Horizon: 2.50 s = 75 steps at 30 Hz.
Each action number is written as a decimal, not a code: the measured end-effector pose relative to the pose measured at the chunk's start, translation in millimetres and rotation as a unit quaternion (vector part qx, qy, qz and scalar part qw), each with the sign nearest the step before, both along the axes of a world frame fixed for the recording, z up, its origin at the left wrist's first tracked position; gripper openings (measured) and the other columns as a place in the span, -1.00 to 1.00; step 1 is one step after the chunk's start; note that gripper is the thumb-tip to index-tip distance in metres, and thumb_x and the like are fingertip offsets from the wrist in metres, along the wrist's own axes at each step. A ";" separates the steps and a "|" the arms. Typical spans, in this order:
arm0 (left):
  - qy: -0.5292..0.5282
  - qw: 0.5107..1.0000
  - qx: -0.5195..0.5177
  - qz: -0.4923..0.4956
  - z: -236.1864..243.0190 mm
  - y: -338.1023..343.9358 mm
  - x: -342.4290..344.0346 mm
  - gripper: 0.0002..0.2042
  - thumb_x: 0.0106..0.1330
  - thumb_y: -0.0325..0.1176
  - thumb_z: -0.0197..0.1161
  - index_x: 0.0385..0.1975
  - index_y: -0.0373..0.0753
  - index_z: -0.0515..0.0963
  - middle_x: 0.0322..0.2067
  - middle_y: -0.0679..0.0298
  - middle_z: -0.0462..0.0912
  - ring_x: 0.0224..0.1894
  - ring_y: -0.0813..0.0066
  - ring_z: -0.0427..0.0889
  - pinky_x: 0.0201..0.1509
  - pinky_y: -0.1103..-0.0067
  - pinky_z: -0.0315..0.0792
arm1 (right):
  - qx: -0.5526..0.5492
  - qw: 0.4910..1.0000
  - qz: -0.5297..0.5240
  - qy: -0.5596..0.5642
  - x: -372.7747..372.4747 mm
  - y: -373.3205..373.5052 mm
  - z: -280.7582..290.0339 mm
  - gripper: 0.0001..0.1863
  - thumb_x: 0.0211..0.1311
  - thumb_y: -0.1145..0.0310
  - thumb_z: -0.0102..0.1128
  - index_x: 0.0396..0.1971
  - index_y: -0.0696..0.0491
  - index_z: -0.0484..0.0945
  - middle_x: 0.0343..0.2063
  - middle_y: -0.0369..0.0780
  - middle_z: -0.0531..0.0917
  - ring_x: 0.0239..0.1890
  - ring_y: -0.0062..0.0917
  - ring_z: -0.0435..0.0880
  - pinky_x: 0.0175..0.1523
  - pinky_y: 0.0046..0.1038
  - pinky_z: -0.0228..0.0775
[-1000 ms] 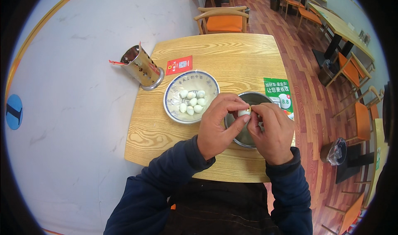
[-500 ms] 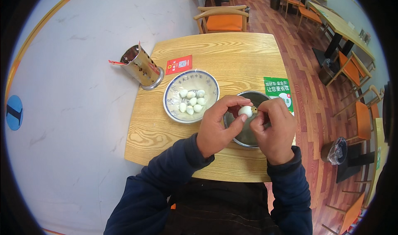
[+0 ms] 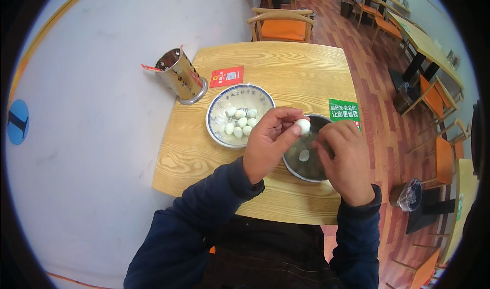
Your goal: The person peels small white eggs one by one over a metal bowl, removing the shells with both hands. The peeled eggs are placed into a ceramic bowl on the table while the shells are discarded into the metal bowl.
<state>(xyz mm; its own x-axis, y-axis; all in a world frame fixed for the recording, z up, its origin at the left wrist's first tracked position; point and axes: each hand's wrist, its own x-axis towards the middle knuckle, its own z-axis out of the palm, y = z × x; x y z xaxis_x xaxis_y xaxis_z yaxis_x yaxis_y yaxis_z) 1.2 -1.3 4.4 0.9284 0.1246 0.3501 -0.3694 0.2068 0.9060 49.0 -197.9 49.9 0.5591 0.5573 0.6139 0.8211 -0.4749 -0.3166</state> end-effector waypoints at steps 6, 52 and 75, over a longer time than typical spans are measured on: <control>-0.020 0.991 0.127 0.035 2.0 -2.6 -6.3 -0.50 0.44 -0.49 0.38 0.34 -0.33 0.41 0.04 0.18 0.72 0.02 0.50 0.65 0.20 0.50 0.51 | 0.068 0.982 0.070 0.160 -7.2 8.0 0.9 -0.58 0.23 0.63 0.39 0.10 0.12 0.59 -0.08 -0.11 0.66 -0.24 -0.32 0.74 -0.13 -0.33 0.63; -0.369 0.883 0.264 0.117 -20.3 -21.2 -20.5 -0.40 0.08 -0.59 0.44 0.20 -0.09 0.55 0.15 0.08 0.44 -0.12 0.16 0.59 -0.01 0.30 0.51 | -0.149 0.956 0.118 0.223 50.4 95.2 52.5 -0.78 0.33 0.44 0.37 -0.10 0.23 0.67 -0.32 -0.08 0.76 -0.34 -0.39 0.70 -0.18 -0.39 0.55; -0.231 0.927 0.224 0.192 -27.5 -16.6 -3.0 -0.66 0.38 -0.64 0.17 0.13 -0.26 0.60 0.15 -0.02 0.41 0.09 0.20 0.55 0.19 0.43 0.52 | -0.288 0.915 0.171 0.223 33.8 25.7 -30.9 -0.65 0.22 0.54 0.25 0.03 0.20 0.59 -0.10 0.06 0.71 -0.03 -0.01 0.70 0.04 -0.15 0.56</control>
<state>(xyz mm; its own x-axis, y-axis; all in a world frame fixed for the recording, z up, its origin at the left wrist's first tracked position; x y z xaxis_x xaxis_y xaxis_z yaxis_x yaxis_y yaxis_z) -1.8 -17.9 -23.0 0.5838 0.1601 0.7960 -0.7083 -0.3788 0.5957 82.8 -172.3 19.1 0.4143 0.9063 -0.0839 0.8031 -0.4074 -0.4349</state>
